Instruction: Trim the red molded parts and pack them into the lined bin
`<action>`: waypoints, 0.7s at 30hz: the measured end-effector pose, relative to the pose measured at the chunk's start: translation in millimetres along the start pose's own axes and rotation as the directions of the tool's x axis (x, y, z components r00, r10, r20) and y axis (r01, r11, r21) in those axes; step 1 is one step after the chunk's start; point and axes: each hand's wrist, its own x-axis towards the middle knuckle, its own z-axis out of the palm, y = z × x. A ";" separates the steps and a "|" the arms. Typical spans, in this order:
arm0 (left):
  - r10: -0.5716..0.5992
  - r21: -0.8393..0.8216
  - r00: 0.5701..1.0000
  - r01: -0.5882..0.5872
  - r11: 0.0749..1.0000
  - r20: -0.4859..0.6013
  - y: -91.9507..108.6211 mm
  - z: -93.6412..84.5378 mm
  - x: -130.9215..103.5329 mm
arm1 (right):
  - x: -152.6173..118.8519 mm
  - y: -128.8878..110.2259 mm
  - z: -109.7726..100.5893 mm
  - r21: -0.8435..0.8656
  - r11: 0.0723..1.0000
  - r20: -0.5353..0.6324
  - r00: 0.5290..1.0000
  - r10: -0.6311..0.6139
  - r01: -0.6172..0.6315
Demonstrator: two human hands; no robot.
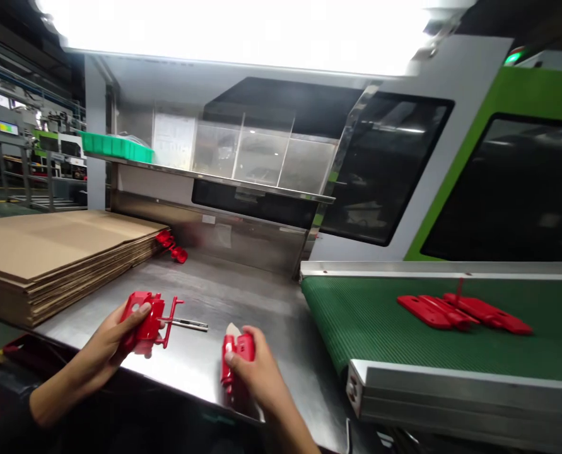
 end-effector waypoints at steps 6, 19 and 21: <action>0.016 -0.034 0.998 -0.018 0.999 -0.061 -9.8 5.2 2.6 | 16.0 18.6 33.1 -0.345 0.935 -0.097 0.988 -0.122 0.081; 0.097 -0.007 0.995 -0.098 0.995 -0.028 -3.0 40.6 -17.3 | -36.3 -60.0 44.2 0.304 0.890 0.248 0.874 -0.419 0.340; -0.059 -0.094 0.998 0.059 0.994 0.004 -1.9 41.0 -20.6 | -36.7 -58.9 42.1 -0.007 0.660 0.103 0.657 -0.747 0.751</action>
